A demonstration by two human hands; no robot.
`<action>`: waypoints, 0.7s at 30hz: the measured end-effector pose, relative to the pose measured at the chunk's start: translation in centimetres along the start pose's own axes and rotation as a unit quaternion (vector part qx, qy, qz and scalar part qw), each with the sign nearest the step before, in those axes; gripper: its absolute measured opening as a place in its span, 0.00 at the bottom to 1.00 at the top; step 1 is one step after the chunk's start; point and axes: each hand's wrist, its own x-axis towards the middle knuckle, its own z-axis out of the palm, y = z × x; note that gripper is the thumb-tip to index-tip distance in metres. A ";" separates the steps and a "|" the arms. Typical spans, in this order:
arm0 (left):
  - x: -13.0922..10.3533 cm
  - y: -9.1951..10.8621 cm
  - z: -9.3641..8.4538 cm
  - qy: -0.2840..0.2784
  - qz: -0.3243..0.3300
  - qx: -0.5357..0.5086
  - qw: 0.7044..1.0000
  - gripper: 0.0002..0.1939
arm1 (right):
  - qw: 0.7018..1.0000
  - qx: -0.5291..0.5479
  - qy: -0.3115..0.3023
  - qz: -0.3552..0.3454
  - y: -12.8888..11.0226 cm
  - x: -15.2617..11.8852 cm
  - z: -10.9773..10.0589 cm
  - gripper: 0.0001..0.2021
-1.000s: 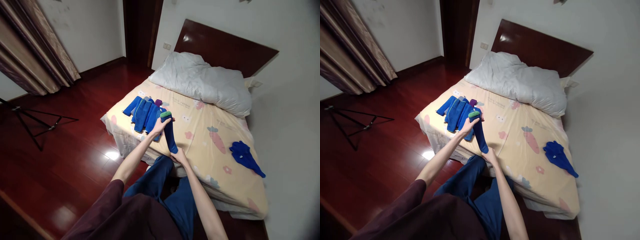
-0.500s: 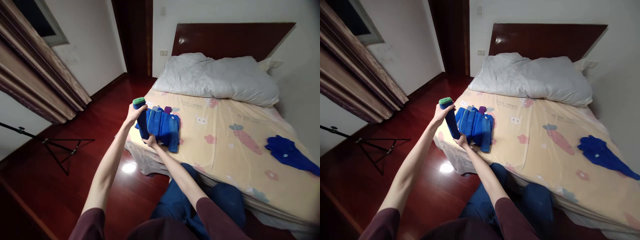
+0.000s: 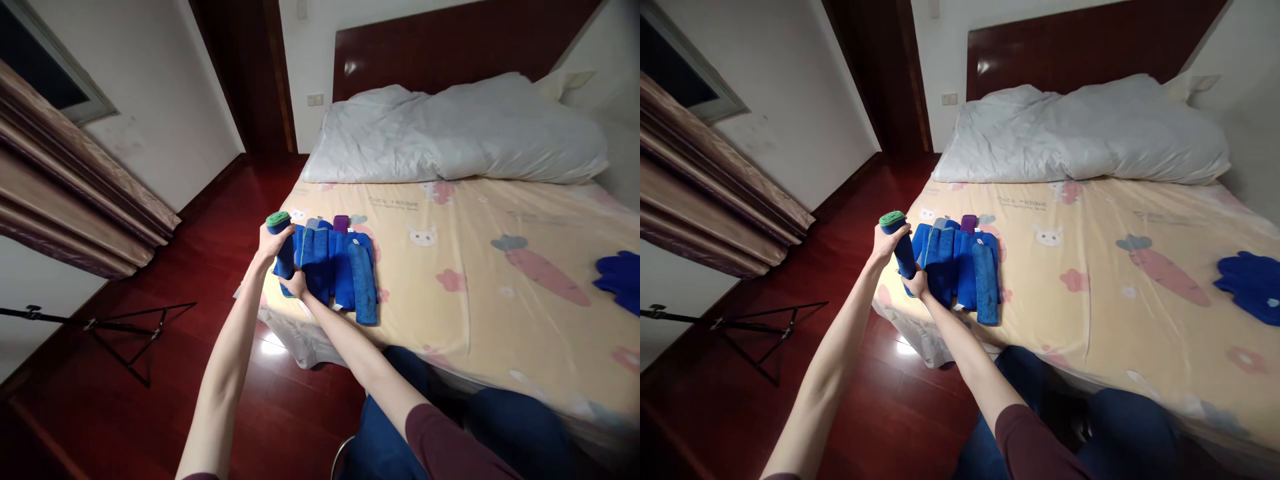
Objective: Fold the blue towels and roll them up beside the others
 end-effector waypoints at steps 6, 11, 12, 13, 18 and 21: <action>1.1 -0.9 0.8 -0.006 -0.014 0.010 1.000 0.26 | 1.000 -0.005 -0.015 0.009 0.8 0.5 -0.3 0.26; 1.9 -1.4 0.6 0.013 0.051 0.076 0.996 0.43 | 0.999 -0.040 0.004 0.008 -1.0 -0.1 -0.9 0.40; 1.9 -1.3 0.3 0.032 0.083 0.098 0.991 0.51 | 0.998 -0.055 0.034 -0.001 -1.5 -0.7 -1.3 0.46; 1.8 -1.1 0.1 0.056 0.112 0.121 0.985 0.58 | 0.996 -0.069 0.063 -0.010 -2.0 -1.4 -1.9 0.53; -2.5 1.5 0.7 0.160 0.184 0.191 0.951 0.51 | 0.991 -0.073 0.088 -0.065 -2.8 -8.5 -8.9 0.58; -8.9 1.6 4.2 0.129 0.207 0.193 0.950 0.38 | 0.993 -0.085 0.063 -0.056 -1.2 -15.0 -16.1 0.49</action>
